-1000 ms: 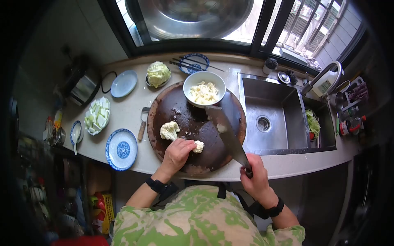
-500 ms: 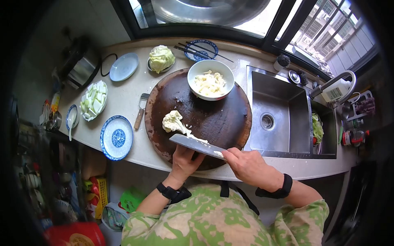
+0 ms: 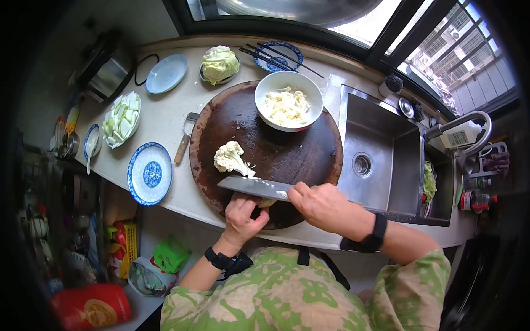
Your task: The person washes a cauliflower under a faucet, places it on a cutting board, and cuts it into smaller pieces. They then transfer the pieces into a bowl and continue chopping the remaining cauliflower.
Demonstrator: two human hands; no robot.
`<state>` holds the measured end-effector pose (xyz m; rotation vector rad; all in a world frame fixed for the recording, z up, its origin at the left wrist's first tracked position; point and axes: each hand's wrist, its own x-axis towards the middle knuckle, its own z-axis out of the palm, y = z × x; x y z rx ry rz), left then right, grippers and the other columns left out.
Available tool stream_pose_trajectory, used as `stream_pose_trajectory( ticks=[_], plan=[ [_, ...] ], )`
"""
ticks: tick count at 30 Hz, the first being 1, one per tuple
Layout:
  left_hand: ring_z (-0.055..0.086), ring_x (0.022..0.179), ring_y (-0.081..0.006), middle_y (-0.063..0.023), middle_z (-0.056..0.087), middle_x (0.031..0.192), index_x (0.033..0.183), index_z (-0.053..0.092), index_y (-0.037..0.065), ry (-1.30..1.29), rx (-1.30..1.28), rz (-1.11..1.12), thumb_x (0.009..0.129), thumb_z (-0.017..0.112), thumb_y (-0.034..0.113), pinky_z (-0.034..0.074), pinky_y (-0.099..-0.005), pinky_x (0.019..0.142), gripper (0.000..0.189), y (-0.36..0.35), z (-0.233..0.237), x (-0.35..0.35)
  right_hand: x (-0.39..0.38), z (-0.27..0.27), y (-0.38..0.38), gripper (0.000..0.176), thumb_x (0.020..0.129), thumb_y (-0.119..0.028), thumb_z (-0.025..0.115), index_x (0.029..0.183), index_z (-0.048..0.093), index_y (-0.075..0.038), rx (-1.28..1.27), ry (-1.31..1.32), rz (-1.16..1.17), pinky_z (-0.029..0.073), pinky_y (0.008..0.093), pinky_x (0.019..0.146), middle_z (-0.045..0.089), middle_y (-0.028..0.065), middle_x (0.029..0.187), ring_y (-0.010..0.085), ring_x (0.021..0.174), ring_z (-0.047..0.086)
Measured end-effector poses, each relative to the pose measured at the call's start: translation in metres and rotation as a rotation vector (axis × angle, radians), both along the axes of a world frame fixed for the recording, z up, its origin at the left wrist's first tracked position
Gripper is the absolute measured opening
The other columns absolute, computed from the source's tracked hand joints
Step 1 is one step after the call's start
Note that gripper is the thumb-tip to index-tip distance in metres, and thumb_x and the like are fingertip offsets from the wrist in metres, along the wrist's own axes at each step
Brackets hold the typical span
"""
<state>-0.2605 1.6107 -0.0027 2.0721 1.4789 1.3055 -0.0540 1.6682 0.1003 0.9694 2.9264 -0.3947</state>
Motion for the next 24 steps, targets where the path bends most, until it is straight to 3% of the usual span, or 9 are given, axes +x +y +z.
stream_pose_trajectory(
  ticks=[2,5,13,19,24],
  plan=[
    [0.060,0.092,-0.0339,-0.0133,0.061,0.094,0.086,0.061,0.002,0.024,-0.086,-0.019,0.062,0.070,0.005,0.052,-0.0386,0.080,0.026,-0.011,-0.001,-0.002,0.000,-0.012,0.002,0.014,0.081,-0.008,0.057,0.092,0.051,-0.002,-0.005,-0.006,-0.007,0.048,0.0367,0.049,0.055,0.0105,0.078,0.0251,0.062,0.062],
    [0.059,0.092,-0.0334,-0.0127,0.060,0.093,0.082,0.057,0.002,-0.034,0.036,-0.028,0.063,0.069,0.004,0.052,-0.0389,0.080,0.023,-0.009,0.001,-0.001,0.010,-0.025,0.012,0.013,0.083,-0.015,0.062,0.090,0.055,-0.006,-0.066,0.284,-0.179,0.047,0.0425,0.052,0.059,0.0106,0.077,0.0329,0.063,0.059],
    [0.060,0.088,-0.0330,-0.0123,0.061,0.093,0.091,0.063,0.004,-0.019,0.012,0.043,0.062,0.070,0.002,0.052,-0.0396,0.078,0.030,-0.007,0.006,0.014,0.022,0.015,-0.014,0.028,0.080,-0.006,0.056,0.107,0.052,-0.002,-0.003,0.066,-0.005,0.046,0.0334,0.047,0.054,0.0069,0.082,0.0215,0.063,0.061],
    [0.062,0.080,-0.0334,-0.0111,0.063,0.086,0.087,0.066,0.006,0.012,0.053,0.057,0.061,0.072,0.003,0.053,-0.0396,0.075,0.027,-0.001,0.000,0.022,0.023,0.010,-0.026,0.024,0.079,-0.004,0.053,0.102,0.050,0.001,0.034,-0.036,-0.005,0.048,0.0315,0.048,0.052,0.0092,0.080,0.0204,0.062,0.062],
    [0.060,0.084,-0.0332,-0.0120,0.061,0.089,0.087,0.065,0.004,0.051,0.085,0.060,0.061,0.073,0.003,0.053,-0.0384,0.076,0.027,0.007,0.003,0.022,0.008,-0.011,-0.014,0.017,0.079,-0.004,0.054,0.095,0.049,-0.001,-0.001,0.054,-0.066,0.049,0.0351,0.049,0.052,0.0108,0.080,0.0243,0.061,0.062]
  ],
)
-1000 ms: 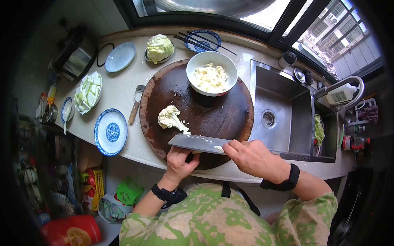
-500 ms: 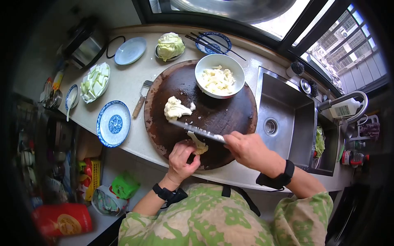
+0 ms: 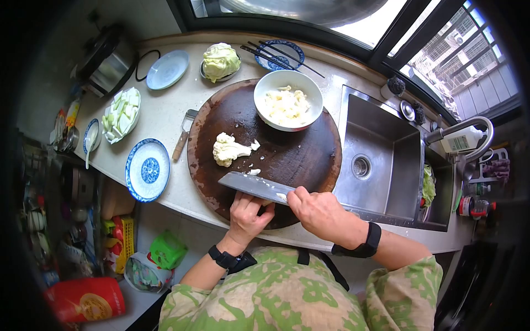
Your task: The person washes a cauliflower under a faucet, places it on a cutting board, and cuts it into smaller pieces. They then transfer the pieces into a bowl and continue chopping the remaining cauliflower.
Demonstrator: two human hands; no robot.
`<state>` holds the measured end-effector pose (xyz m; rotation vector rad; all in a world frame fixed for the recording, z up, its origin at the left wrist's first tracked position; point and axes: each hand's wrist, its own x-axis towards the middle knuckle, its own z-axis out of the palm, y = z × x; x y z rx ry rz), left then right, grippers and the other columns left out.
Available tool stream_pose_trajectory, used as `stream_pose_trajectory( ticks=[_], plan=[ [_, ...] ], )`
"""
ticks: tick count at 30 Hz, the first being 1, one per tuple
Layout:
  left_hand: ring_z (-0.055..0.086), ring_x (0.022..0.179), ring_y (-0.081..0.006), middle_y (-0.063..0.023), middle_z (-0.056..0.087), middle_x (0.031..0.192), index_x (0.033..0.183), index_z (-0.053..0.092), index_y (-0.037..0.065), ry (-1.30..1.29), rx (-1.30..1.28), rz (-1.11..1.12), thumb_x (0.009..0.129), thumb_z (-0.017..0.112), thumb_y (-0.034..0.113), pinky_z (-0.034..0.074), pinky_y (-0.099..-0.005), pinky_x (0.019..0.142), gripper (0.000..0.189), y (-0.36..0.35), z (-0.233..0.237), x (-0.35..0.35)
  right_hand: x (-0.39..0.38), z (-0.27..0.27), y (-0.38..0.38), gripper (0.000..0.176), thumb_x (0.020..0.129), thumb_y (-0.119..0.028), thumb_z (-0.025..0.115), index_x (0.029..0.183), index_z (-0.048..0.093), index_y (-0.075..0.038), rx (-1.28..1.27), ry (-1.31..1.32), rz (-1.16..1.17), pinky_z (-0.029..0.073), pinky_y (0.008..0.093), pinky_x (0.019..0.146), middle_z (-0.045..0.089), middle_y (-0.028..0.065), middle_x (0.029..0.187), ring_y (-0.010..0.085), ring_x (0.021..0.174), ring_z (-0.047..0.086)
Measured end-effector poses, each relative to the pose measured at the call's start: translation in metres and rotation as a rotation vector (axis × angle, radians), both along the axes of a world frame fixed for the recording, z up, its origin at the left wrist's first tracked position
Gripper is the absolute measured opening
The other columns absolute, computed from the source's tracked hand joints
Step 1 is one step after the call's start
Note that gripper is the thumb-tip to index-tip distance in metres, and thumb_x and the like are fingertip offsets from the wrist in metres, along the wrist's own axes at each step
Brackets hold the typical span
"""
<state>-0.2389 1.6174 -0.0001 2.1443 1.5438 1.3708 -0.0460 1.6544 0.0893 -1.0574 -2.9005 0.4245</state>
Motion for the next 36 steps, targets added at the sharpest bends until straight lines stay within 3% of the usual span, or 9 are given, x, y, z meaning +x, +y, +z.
stream_pose_trajectory(
  ticks=[2,7,14,17,19,24,29,36],
  plan=[
    [0.058,0.088,-0.0325,-0.0123,0.059,0.093,0.092,0.064,0.004,0.000,-0.052,-0.016,0.061,0.072,0.003,0.053,-0.0376,0.077,0.032,-0.002,-0.002,-0.001,0.003,-0.004,0.007,0.018,0.079,-0.005,0.056,0.096,0.050,-0.002,-0.064,0.065,-0.051,0.048,0.0383,0.049,0.053,0.0114,0.081,0.0289,0.060,0.060],
    [0.059,0.087,-0.0324,-0.0112,0.059,0.092,0.092,0.064,0.004,-0.059,-0.004,0.000,0.062,0.072,0.002,0.053,-0.0380,0.076,0.032,-0.002,-0.007,0.000,0.014,0.021,-0.007,0.026,0.079,-0.004,0.056,0.104,0.051,-0.001,-0.072,0.090,-0.062,0.047,0.0377,0.047,0.054,0.0113,0.083,0.0282,0.059,0.059],
    [0.061,0.090,-0.0333,-0.0122,0.063,0.094,0.096,0.067,0.004,-0.034,-0.052,-0.026,0.058,0.075,0.004,0.050,-0.0421,0.081,0.039,-0.004,-0.012,-0.001,0.014,0.022,-0.012,0.026,0.079,-0.004,0.053,0.103,0.049,0.005,0.002,-0.096,0.056,0.048,0.0339,0.046,0.051,0.0110,0.081,0.0224,0.058,0.061],
    [0.061,0.086,-0.0326,-0.0119,0.062,0.093,0.094,0.066,0.004,-0.011,-0.025,-0.016,0.060,0.074,0.004,0.051,-0.0399,0.078,0.035,-0.003,-0.012,0.000,0.000,0.015,-0.006,0.033,0.080,-0.004,0.055,0.111,0.050,0.004,-0.034,-0.168,0.026,0.048,0.0335,0.049,0.055,0.0111,0.089,0.0235,0.061,0.061],
    [0.060,0.084,-0.0324,-0.0116,0.061,0.092,0.092,0.066,0.004,0.011,0.004,-0.014,0.061,0.073,0.003,0.053,-0.0383,0.075,0.031,-0.002,-0.009,0.000,-0.006,0.002,0.003,0.018,0.080,-0.006,0.054,0.094,0.049,0.001,0.032,-0.085,0.038,0.049,0.0342,0.048,0.052,0.0110,0.081,0.0218,0.059,0.061],
    [0.059,0.086,-0.0311,-0.0106,0.059,0.092,0.090,0.063,0.003,-0.027,-0.007,0.000,0.062,0.072,0.002,0.053,-0.0374,0.076,0.029,0.000,-0.006,0.002,0.008,0.008,0.011,0.022,0.079,-0.006,0.056,0.099,0.050,-0.002,-0.038,0.096,-0.048,0.047,0.0369,0.048,0.054,0.0112,0.081,0.0278,0.059,0.059],
    [0.060,0.086,-0.0348,-0.0111,0.061,0.090,0.089,0.065,0.005,0.008,0.001,-0.010,0.060,0.073,0.002,0.053,-0.0396,0.076,0.030,-0.002,-0.003,0.000,0.021,0.023,-0.006,0.024,0.078,-0.003,0.055,0.101,0.049,0.001,-0.047,0.027,0.036,0.047,0.0358,0.047,0.052,0.0114,0.079,0.0264,0.058,0.059],
    [0.059,0.088,-0.0320,-0.0101,0.061,0.094,0.090,0.065,0.004,0.024,-0.004,0.034,0.059,0.073,0.001,0.050,-0.0395,0.079,0.032,-0.005,-0.009,0.005,0.015,0.000,0.018,0.015,0.076,-0.002,0.055,0.090,0.049,0.000,-0.044,-0.007,0.108,0.047,0.0375,0.047,0.053,0.0117,0.079,0.0276,0.057,0.059]
  ],
)
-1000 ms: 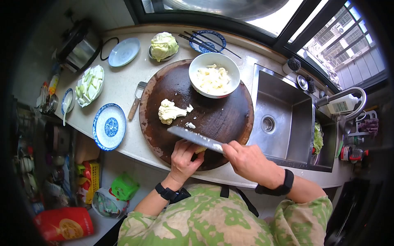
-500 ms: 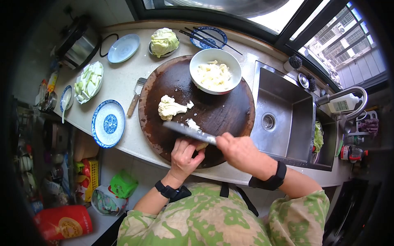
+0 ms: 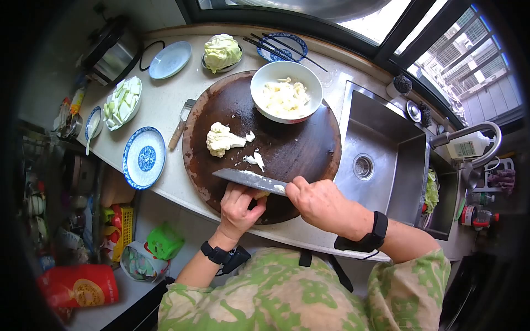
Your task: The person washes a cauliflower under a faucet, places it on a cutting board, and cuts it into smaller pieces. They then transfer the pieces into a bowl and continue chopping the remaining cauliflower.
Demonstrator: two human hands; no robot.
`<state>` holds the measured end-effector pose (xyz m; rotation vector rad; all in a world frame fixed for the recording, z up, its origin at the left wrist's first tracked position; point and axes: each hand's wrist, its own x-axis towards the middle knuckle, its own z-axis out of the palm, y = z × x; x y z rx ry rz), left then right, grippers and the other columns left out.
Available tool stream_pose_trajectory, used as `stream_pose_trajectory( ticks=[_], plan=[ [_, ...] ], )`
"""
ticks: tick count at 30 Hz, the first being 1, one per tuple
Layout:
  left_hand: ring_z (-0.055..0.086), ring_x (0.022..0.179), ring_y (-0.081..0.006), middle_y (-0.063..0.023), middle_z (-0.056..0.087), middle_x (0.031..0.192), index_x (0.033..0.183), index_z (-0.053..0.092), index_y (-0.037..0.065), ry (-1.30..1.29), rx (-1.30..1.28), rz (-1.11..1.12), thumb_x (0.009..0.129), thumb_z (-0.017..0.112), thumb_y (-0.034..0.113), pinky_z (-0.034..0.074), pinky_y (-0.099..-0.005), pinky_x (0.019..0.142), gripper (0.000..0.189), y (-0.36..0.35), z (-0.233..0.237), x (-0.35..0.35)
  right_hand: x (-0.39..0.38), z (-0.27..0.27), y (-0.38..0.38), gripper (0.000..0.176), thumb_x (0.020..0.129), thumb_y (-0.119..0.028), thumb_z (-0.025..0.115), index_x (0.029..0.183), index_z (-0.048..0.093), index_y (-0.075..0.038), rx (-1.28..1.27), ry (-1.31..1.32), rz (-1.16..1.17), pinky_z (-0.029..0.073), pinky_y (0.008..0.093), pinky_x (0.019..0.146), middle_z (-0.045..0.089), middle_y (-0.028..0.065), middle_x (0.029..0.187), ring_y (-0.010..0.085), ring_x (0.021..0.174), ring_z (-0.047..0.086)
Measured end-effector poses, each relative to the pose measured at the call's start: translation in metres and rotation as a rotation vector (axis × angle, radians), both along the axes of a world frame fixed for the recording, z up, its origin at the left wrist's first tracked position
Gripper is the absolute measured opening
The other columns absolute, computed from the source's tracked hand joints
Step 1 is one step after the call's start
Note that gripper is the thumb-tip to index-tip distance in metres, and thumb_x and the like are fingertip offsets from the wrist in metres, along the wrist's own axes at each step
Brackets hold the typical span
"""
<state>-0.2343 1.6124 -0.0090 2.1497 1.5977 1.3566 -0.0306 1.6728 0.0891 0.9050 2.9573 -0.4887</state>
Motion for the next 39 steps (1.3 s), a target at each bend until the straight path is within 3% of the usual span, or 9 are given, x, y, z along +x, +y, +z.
stream_pose_trajectory(
  ticks=[5,9,13,17,19,27,33,37,39],
  plan=[
    [0.059,0.086,-0.0304,-0.0090,0.060,0.092,0.087,0.064,0.005,0.007,0.023,0.001,0.059,0.073,0.001,0.050,-0.0376,0.075,0.029,0.004,0.002,0.002,0.008,0.008,0.004,0.012,0.078,-0.003,0.056,0.089,0.051,-0.002,-0.049,0.126,-0.077,0.047,0.0398,0.048,0.055,0.0117,0.078,0.0299,0.058,0.059],
    [0.060,0.083,-0.0317,-0.0092,0.061,0.089,0.086,0.065,0.004,-0.013,0.028,0.005,0.058,0.073,0.000,0.050,-0.0391,0.075,0.029,0.003,0.001,0.001,0.016,0.030,-0.007,0.015,0.077,-0.002,0.055,0.091,0.050,-0.001,-0.094,0.023,-0.012,0.046,0.0377,0.047,0.053,0.0117,0.078,0.0287,0.058,0.058],
    [0.059,0.081,-0.0334,-0.0102,0.060,0.087,0.081,0.065,0.005,0.029,0.047,0.004,0.060,0.073,0.000,0.052,-0.0387,0.073,0.024,0.004,0.001,0.001,0.010,0.023,-0.004,0.016,0.076,-0.002,0.055,0.089,0.048,0.001,-0.051,-0.061,0.031,0.046,0.0353,0.045,0.052,0.0129,0.079,0.0270,0.056,0.059],
    [0.059,0.084,-0.0319,-0.0106,0.060,0.091,0.088,0.064,0.005,0.027,0.027,0.003,0.061,0.072,0.000,0.052,-0.0383,0.074,0.028,0.001,0.006,0.000,-0.004,0.002,0.010,0.014,0.077,-0.003,0.055,0.090,0.049,0.000,-0.027,-0.042,0.034,0.047,0.0365,0.046,0.052,0.0126,0.080,0.0283,0.057,0.059],
    [0.058,0.085,-0.0313,-0.0108,0.059,0.092,0.090,0.064,0.005,0.018,-0.009,-0.004,0.061,0.072,0.000,0.052,-0.0381,0.074,0.030,-0.002,0.005,0.000,0.000,-0.007,0.016,0.012,0.079,-0.005,0.055,0.090,0.050,-0.002,-0.040,0.134,-0.001,0.047,0.0382,0.047,0.053,0.0119,0.080,0.0297,0.057,0.059],
    [0.059,0.078,-0.0318,-0.0089,0.061,0.085,0.086,0.067,0.006,-0.014,0.025,-0.014,0.059,0.073,-0.002,0.050,-0.0402,0.072,0.028,0.002,0.002,0.001,0.016,0.027,0.000,0.012,0.078,-0.002,0.054,0.088,0.048,0.000,-0.100,-0.039,0.029,0.046,0.0376,0.047,0.052,0.0131,0.078,0.0295,0.059,0.058],
    [0.058,0.083,-0.0305,-0.0105,0.060,0.090,0.087,0.064,0.004,0.031,0.043,0.000,0.062,0.071,-0.002,0.052,-0.0366,0.072,0.027,0.000,0.006,0.000,-0.007,0.002,0.014,0.014,0.074,-0.002,0.058,0.085,0.049,0.001,-0.093,0.050,0.037,0.047,0.0411,0.050,0.054,0.0155,0.077,0.0312,0.061,0.060],
    [0.058,0.085,-0.0299,-0.0107,0.059,0.091,0.088,0.063,0.002,0.042,0.015,-0.008,0.062,0.072,-0.001,0.052,-0.0359,0.073,0.028,-0.002,0.003,0.000,0.001,-0.001,0.012,0.012,0.085,-0.011,0.060,0.087,0.052,-0.002,-0.058,0.083,-0.069,0.044,0.0404,0.049,0.055,0.0111,0.078,0.0307,0.062,0.059],
    [0.058,0.084,-0.0305,-0.0111,0.059,0.091,0.088,0.063,0.002,0.027,0.058,-0.007,0.062,0.072,-0.001,0.052,-0.0366,0.072,0.028,0.000,0.001,0.000,0.006,0.014,0.007,0.012,0.085,-0.011,0.061,0.090,0.053,-0.003,-0.049,0.096,-0.056,0.044,0.0392,0.048,0.055,0.0095,0.077,0.0293,0.062,0.059]
  ],
)
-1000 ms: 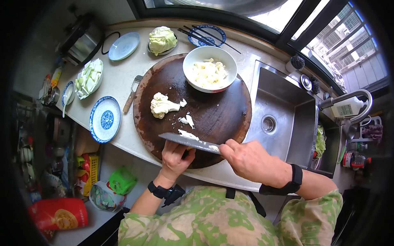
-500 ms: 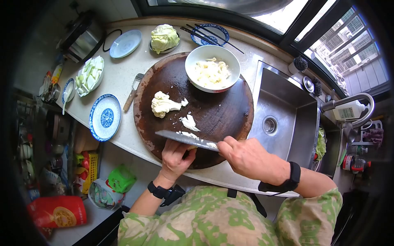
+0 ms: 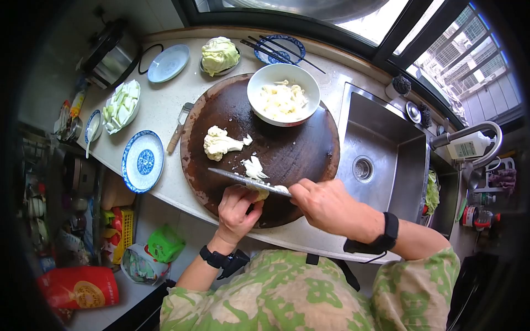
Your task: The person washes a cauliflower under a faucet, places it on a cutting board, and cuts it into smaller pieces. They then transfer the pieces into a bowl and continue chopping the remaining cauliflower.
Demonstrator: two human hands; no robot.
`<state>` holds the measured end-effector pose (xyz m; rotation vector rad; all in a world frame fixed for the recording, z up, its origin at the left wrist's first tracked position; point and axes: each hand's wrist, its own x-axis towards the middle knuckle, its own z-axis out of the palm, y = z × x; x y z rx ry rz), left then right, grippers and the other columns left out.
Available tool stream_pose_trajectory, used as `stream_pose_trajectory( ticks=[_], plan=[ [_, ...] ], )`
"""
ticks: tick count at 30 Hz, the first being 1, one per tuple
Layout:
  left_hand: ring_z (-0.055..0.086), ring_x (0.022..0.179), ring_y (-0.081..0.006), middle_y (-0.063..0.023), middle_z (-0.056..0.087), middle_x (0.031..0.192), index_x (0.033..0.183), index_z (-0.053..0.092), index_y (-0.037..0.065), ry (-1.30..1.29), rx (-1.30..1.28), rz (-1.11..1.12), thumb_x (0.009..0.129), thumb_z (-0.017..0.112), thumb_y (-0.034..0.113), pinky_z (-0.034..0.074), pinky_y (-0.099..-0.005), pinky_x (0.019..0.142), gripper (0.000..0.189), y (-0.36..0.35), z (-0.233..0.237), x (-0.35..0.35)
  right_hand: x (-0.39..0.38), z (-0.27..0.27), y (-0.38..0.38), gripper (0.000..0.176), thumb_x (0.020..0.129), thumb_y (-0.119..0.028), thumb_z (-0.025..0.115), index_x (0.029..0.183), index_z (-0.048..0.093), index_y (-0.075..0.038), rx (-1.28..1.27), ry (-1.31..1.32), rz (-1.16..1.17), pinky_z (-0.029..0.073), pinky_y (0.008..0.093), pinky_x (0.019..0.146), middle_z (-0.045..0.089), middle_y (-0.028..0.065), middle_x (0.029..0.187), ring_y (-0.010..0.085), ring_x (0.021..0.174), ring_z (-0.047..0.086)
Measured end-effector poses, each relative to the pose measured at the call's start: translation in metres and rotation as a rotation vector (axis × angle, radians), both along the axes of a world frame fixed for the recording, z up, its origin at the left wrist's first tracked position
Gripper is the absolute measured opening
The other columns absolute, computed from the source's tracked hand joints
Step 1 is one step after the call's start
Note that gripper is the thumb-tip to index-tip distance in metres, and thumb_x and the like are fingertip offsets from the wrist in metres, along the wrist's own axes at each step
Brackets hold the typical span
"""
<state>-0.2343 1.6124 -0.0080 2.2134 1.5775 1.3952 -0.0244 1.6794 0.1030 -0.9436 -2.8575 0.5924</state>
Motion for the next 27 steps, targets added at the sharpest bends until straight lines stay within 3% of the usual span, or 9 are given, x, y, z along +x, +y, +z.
stream_pose_trajectory(
  ticks=[3,6,10,14,20,27],
  plan=[
    [0.059,0.083,-0.0314,-0.0115,0.059,0.091,0.089,0.064,0.002,-0.008,0.014,-0.021,0.062,0.073,-0.001,0.052,-0.0374,0.071,0.028,0.001,-0.004,-0.001,0.005,0.018,-0.012,0.008,0.082,-0.007,0.055,0.087,0.050,-0.003,-0.050,-0.039,0.003,0.045,0.0378,0.047,0.056,0.0106,0.078,0.0276,0.064,0.060],
    [0.059,0.083,-0.0321,-0.0119,0.059,0.091,0.089,0.064,0.002,0.013,0.010,-0.015,0.062,0.073,-0.001,0.052,-0.0376,0.072,0.028,0.001,-0.001,-0.001,0.008,0.012,-0.014,0.010,0.078,-0.003,0.055,0.086,0.050,-0.002,-0.081,-0.157,0.040,0.046,0.0380,0.047,0.056,0.0124,0.079,0.0281,0.061,0.060],
    [0.058,0.081,-0.0310,-0.0106,0.060,0.089,0.085,0.064,0.005,0.001,0.018,0.023,0.061,0.073,-0.002,0.050,-0.0383,0.071,0.027,-0.001,0.001,0.001,-0.007,-0.005,-0.008,0.013,0.074,-0.002,0.056,0.085,0.049,-0.002,-0.040,-0.119,0.056,0.047,0.0391,0.047,0.056,0.0141,0.079,0.0284,0.060,0.061],
    [0.058,0.081,-0.0307,-0.0101,0.057,0.086,0.087,0.059,0.005,-0.029,-0.043,0.033,0.061,0.075,-0.002,0.049,-0.0380,0.071,0.031,-0.005,0.000,0.001,-0.004,-0.024,0.002,0.018,0.086,-0.017,0.059,0.084,0.050,-0.003,-0.063,0.037,-0.112,0.047,0.0422,0.051,0.060,0.0137,0.080,0.0343,0.064,0.061],
    [0.058,0.083,-0.0292,-0.0079,0.059,0.087,0.085,0.062,0.005,-0.061,-0.001,0.140,0.062,0.075,-0.004,0.050,-0.0380,0.071,0.028,0.003,0.003,0.020,0.008,0.003,-0.011,0.014,0.086,-0.014,0.060,0.087,0.051,-0.003,-0.014,0.130,-0.156,0.045,0.0426,0.050,0.059,0.0125,0.080,0.0335,0.063,0.060],
    [0.058,0.086,-0.0298,-0.0084,0.060,0.091,0.086,0.065,0.003,-0.026,0.020,0.119,0.066,0.073,-0.003,0.051,-0.0376,0.072,0.023,-0.002,0.001,0.021,0.019,0.008,-0.018,0.014,0.087,-0.014,0.058,0.085,0.051,-0.002,-0.097,0.014,-0.088,0.045,0.0412,0.048,0.057,0.0134,0.077,0.0323,0.059,0.059]
  ],
)
